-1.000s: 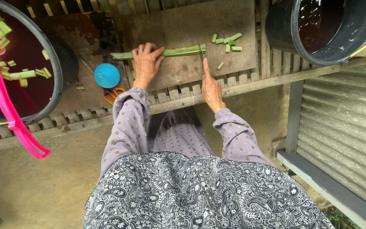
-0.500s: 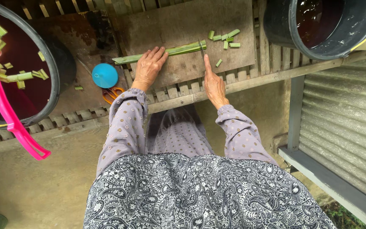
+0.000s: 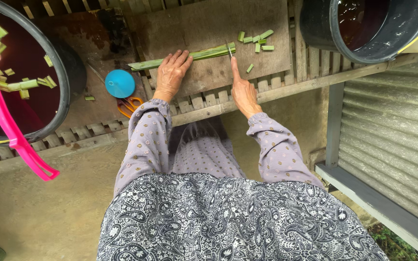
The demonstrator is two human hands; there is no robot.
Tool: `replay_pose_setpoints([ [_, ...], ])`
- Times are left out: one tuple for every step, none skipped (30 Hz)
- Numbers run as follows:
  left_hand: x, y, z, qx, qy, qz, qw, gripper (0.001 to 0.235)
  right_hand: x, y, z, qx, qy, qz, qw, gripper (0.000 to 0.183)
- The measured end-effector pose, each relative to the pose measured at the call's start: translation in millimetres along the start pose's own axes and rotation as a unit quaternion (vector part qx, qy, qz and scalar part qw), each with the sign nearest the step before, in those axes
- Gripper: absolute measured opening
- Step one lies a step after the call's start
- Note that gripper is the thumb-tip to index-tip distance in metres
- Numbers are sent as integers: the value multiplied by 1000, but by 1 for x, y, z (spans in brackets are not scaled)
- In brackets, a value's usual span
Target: The person chops green stalks into small pieces on a wooden board using a knife. They then scoop the chopped pieces into a bucket and transfer them into plastic bottles using a funnel.
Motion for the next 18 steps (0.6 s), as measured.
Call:
replay_pose_setpoints([
  [0, 0, 0, 4, 3, 4, 1000, 43, -1, -1, 2, -1, 1, 10, 1000, 100],
  [-1, 0, 1, 8, 7, 8, 1000, 43, -4, -1, 6, -1, 2, 22, 1000, 101],
  [-1, 0, 1, 11, 12, 12, 1000, 43, -5, -2, 8, -1, 3, 33, 999, 103],
  [-1, 1, 2, 13, 14, 13, 1000, 43, -6, -2, 8, -8, -3, 34, 999, 104],
  [0, 1, 2, 14, 16, 13, 1000, 43, -7, -1, 8, -16, -8, 34, 999, 105],
  [-1, 1, 3, 15, 18, 12, 1000, 43, -10, -2, 8, -24, -13, 35, 999, 106],
  [-3, 0, 3, 17, 18, 13, 1000, 42, -12, -1, 6, -15, -20, 25, 999, 106],
  [-3, 0, 2, 18, 17, 15, 1000, 42, -13, -2, 2, -7, -28, 17, 999, 105],
  [-2, -1, 2, 19, 15, 18, 1000, 41, -13, -2, -2, 1, -37, 9, 999, 104],
  [-3, -1, 1, 23, 18, 21, 999, 41, -13, -1, -6, 3, -42, -2, 999, 103],
  [-3, -1, 1, 27, 21, 24, 999, 41, -12, 0, -10, 6, -48, -13, 999, 102],
  [-1, -2, 1, 30, 23, 27, 999, 40, -10, 0, -15, 7, -53, -23, 998, 100],
  [0, -2, 2, 32, 25, 25, 999, 40, -8, -2, -16, 9, -38, -16, 999, 101],
  [0, -2, 2, 34, 28, 22, 999, 40, -7, -5, -16, 12, -23, -9, 1000, 101],
  [-1, -3, 2, 37, 30, 20, 999, 40, -8, -6, -16, 14, -8, -2, 1000, 101],
  [-1, -3, 2, 38, 33, 18, 999, 40, -7, -7, -19, 23, -1, -2, 1000, 101],
  [0, -2, 2, 38, 36, 16, 999, 40, -6, -8, -22, 33, 6, -1, 999, 100],
  [0, -2, 3, 38, 39, 14, 998, 40, -5, -8, -23, 42, 14, 0, 999, 100],
])
Point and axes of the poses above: each hand's wrist, its own x-axis away from the middle knuckle, its own z-axis out of the back of the hand, y = z × x, the point moved 10 cm from there along -x, towards the middle knuckle, and after that the axes turned 15 degrees about x, right-handed, at the moved point
